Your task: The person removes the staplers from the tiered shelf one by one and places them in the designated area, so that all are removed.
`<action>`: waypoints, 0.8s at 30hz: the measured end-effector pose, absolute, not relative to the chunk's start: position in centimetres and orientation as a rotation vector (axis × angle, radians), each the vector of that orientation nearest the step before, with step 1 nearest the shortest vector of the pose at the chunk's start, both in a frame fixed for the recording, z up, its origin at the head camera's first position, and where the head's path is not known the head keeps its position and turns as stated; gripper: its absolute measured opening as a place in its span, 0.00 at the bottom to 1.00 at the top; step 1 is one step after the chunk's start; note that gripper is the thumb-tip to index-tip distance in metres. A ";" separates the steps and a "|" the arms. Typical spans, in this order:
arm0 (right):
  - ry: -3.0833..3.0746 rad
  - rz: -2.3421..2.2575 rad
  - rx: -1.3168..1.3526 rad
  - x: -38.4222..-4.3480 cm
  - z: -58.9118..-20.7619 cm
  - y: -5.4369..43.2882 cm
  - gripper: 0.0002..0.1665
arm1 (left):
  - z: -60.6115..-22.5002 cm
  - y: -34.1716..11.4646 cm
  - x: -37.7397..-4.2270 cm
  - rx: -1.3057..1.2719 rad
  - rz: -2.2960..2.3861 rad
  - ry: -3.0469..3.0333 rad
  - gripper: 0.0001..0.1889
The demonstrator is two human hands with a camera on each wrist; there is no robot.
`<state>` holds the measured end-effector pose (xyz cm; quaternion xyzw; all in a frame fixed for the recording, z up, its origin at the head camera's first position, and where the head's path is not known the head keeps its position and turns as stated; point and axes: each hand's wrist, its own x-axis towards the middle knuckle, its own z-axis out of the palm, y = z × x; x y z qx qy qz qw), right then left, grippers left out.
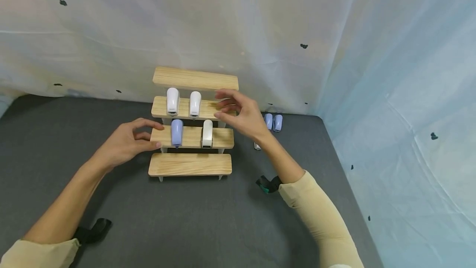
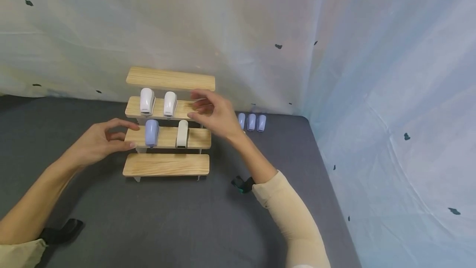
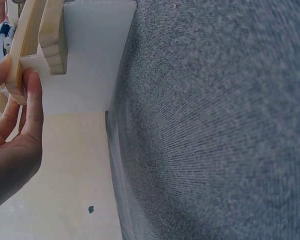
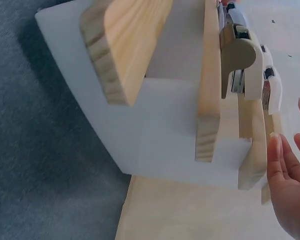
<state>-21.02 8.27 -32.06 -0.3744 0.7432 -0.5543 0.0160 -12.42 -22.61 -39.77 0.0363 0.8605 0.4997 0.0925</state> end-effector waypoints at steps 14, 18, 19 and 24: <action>2.278 -1.660 -1.077 -23.1 -34.1 6.3 0.34 | -39.9 -22.7 -12.4 0.116 1.487 2.566 0.27; 2.300 -1.631 -1.070 -23.3 -34.3 5.9 0.33 | -39.9 -22.6 -12.4 0.115 1.494 2.560 0.28; 2.313 -1.618 -1.067 -23.3 -34.4 5.9 0.34 | -39.9 -22.6 -12.4 0.116 1.496 2.557 0.28; 2.413 -1.514 -1.045 -23.2 -34.3 5.4 0.36 | -39.9 -22.6 -12.5 0.114 1.496 2.555 0.28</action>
